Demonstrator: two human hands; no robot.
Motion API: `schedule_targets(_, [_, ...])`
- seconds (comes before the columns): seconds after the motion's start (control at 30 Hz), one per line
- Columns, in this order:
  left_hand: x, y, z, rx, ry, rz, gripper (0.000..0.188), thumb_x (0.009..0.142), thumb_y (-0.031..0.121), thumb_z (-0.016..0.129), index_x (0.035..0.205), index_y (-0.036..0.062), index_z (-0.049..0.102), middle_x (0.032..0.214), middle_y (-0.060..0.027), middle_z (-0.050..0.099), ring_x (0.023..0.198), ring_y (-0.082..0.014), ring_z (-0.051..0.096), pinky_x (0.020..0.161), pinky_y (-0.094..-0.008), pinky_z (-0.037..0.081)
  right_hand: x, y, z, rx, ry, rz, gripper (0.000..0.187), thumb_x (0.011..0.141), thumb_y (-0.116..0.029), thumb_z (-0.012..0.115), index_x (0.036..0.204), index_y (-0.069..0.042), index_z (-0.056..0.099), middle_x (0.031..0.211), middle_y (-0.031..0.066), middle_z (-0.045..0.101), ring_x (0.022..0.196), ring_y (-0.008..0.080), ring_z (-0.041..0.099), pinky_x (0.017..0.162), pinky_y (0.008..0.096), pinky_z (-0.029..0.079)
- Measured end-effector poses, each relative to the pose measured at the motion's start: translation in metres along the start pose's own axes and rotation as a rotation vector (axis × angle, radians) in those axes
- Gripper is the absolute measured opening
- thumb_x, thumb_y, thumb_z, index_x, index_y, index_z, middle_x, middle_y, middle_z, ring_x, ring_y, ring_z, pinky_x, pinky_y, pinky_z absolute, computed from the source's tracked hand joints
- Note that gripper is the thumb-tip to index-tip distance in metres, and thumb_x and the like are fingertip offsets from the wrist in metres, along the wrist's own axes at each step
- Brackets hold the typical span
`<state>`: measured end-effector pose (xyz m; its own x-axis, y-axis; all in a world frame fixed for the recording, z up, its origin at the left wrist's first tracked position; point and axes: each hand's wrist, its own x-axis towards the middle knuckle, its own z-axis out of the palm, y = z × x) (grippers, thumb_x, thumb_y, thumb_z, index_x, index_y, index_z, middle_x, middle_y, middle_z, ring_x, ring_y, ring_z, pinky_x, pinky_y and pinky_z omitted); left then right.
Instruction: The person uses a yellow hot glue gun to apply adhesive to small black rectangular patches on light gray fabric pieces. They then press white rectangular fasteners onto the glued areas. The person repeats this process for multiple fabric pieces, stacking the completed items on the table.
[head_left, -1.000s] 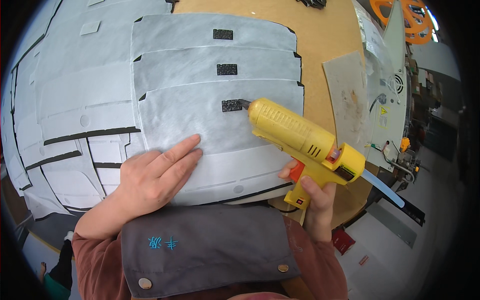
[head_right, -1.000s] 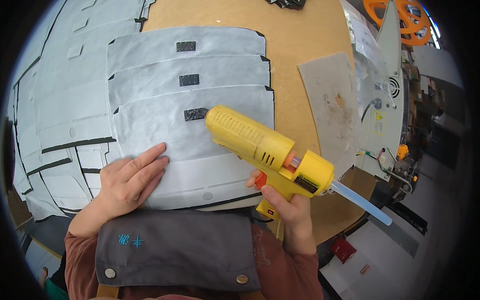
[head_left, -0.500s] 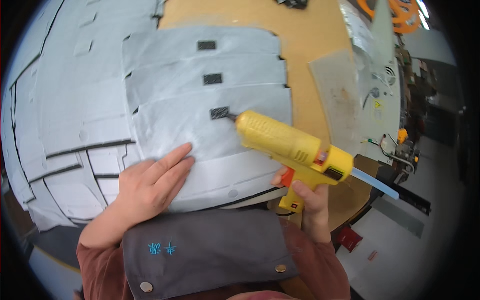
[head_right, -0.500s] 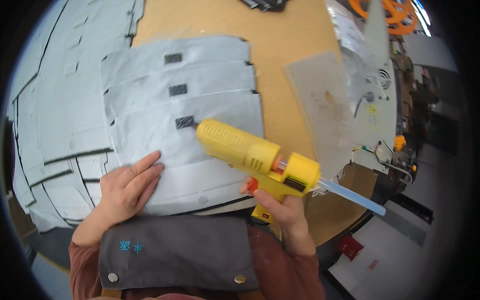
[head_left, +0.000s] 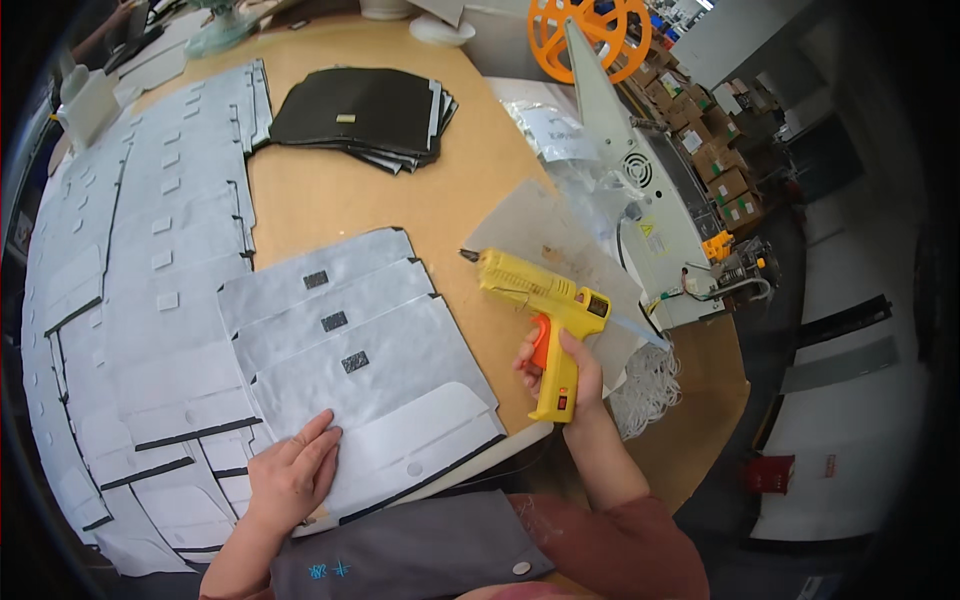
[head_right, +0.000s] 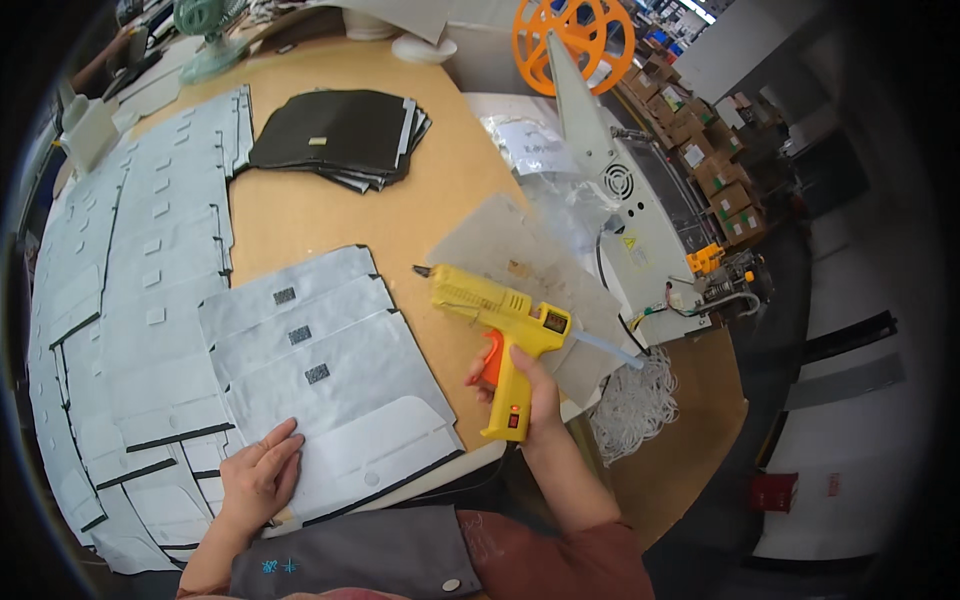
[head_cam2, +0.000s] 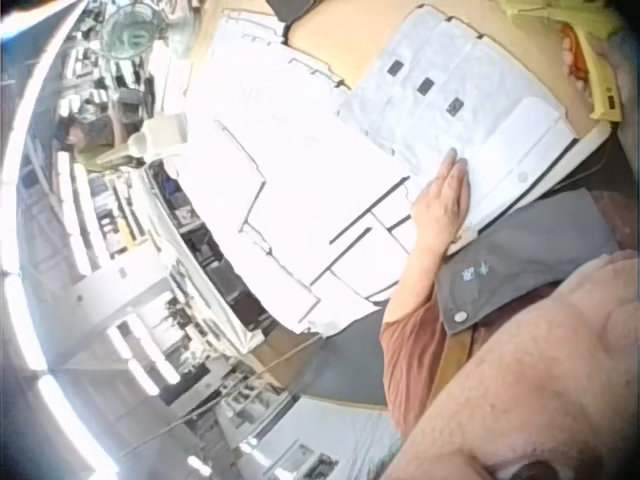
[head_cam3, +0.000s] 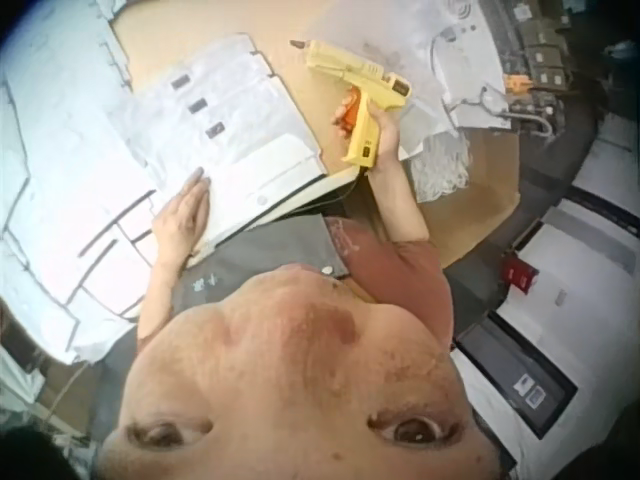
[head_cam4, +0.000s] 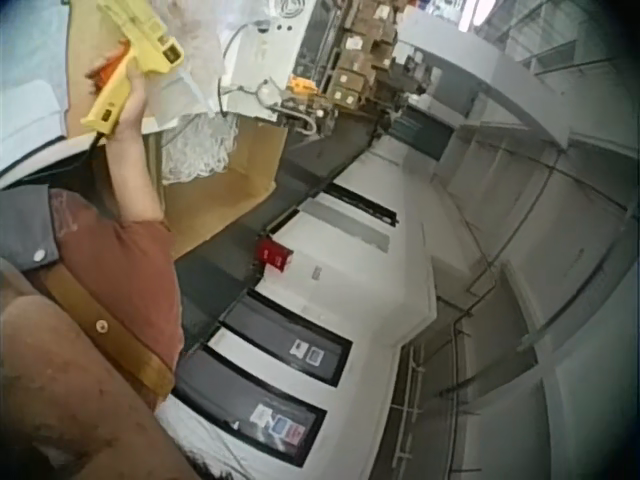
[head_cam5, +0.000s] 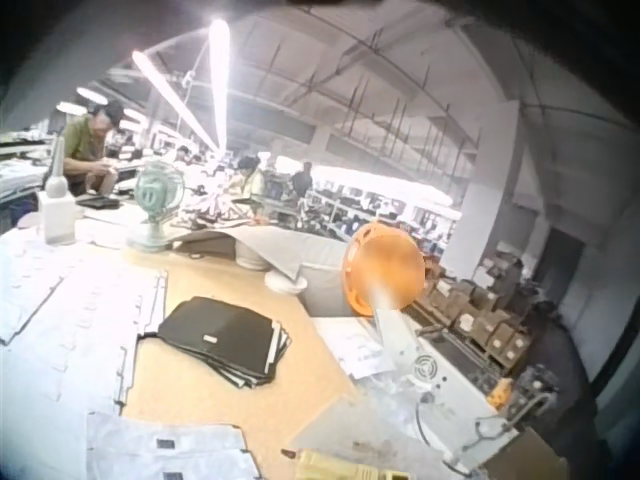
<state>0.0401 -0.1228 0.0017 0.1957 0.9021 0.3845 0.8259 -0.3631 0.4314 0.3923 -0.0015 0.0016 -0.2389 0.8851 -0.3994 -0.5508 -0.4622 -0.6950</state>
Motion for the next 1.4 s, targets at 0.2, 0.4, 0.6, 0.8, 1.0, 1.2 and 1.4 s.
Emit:
schedule_targets(0.2, [0.0, 0.006, -0.001, 0.028, -0.003, 0.005, 0.029, 0.075, 0.007, 0.076, 0.103, 0.0093, 0.069, 0.109, -0.0071, 0.072, 0.061, -0.0174, 0.066, 0.052, -0.0273, 0.051, 0.018, -0.011, -0.006, 0.077, 0.119, -0.089, 0.039, 0.097, -0.039, 0.052, 0.118, -0.006, 0.055, 0.099, 0.0094, 0.064, 0.095, 0.0235, 0.064, 0.066, 0.0286, 0.051])
schedule_targets(0.4, [-0.006, 0.002, -0.008, -0.031, 0.08, 0.006, 0.032, 0.079, 0.009, 0.075, 0.11, 0.009, 0.066, 0.096, -0.0043, 0.072, 0.056, -0.0133, 0.061, 0.05, -0.0256, 0.047, 0.022, -0.014, -0.011, 0.043, 0.16, -0.034, 0.044, 0.099, -0.042, 0.052, 0.12, -0.004, 0.054, 0.108, 0.0139, 0.065, 0.105, 0.0281, 0.065, 0.072, 0.0312, 0.055])
schedule_targets(0.6, [0.0, 0.032, -0.043, -1.313, 0.118, -0.85, 0.047, 0.084, 0.002, 0.063, 0.13, 0.009, 0.053, 0.086, 0.0035, 0.051, 0.063, -0.0049, 0.042, 0.057, -0.0179, 0.037, 0.0, -0.032, -0.028, -0.303, 0.171, -0.048, 0.04, 0.099, -0.038, 0.056, 0.113, -0.001, 0.058, 0.1, 0.0156, 0.067, 0.09, 0.0254, 0.07, 0.068, 0.0316, 0.058])
schedule_targets(0.8, [0.015, 0.052, -0.037, -1.687, 0.035, -1.051, 0.079, 0.072, -0.013, 0.048, 0.147, 0.0109, 0.038, 0.12, -0.0056, 0.05, 0.111, -0.0128, 0.056, 0.102, -0.0259, 0.046, -0.02, -0.033, -0.035, -1.347, 0.474, -0.227, 0.036, 0.097, -0.033, 0.061, 0.083, 0.0, 0.062, 0.063, 0.0035, 0.063, 0.054, 0.0104, 0.06, 0.049, 0.0227, 0.045])
schedule_targets(1.0, [0.018, 0.066, -0.03, -1.896, -0.066, -0.852, 0.092, 0.065, -0.017, 0.034, 0.154, 0.0094, 0.027, 0.146, -0.0155, 0.042, 0.14, -0.0237, 0.039, 0.114, -0.0308, 0.037, -0.053, 0.014, 0.049, -1.07, 0.069, -0.563, 0.01, 0.091, -0.009, 0.068, 0.09, 0.0, 0.065, 0.072, 0.0014, 0.064, 0.064, 0.0055, 0.058, 0.058, 0.0209, 0.045])
schedule_targets(1.2, [0.018, 0.07, -0.024, -1.853, -0.078, -0.774, 0.097, 0.069, -0.016, 0.034, 0.158, 0.0176, 0.014, 0.158, -0.0141, 0.027, 0.137, -0.0182, 0.041, 0.101, -0.0251, 0.043, -0.046, 0.05, 0.121, -1.186, -0.531, -0.792, 0.019, 0.079, -0.003, 0.076, 0.095, -0.004, 0.066, 0.088, 0.0059, 0.065, 0.071, 0.0167, 0.064, 0.06, 0.0284, 0.05])
schedule_targets(1.4, [0.023, 0.067, -0.028, -1.795, -0.163, -0.753, 0.097, 0.072, -0.013, 0.034, 0.158, 0.0213, 0.008, 0.16, -0.0096, 0.025, 0.095, 0.0019, 0.057, 0.047, -0.0107, 0.041, -0.032, 0.071, 0.134, -1.233, -0.637, -0.749, 0.021, 0.076, -0.007, 0.078, 0.094, -0.007, 0.067, 0.091, 0.0042, 0.064, 0.073, 0.0176, 0.062, 0.062, 0.0299, 0.05])
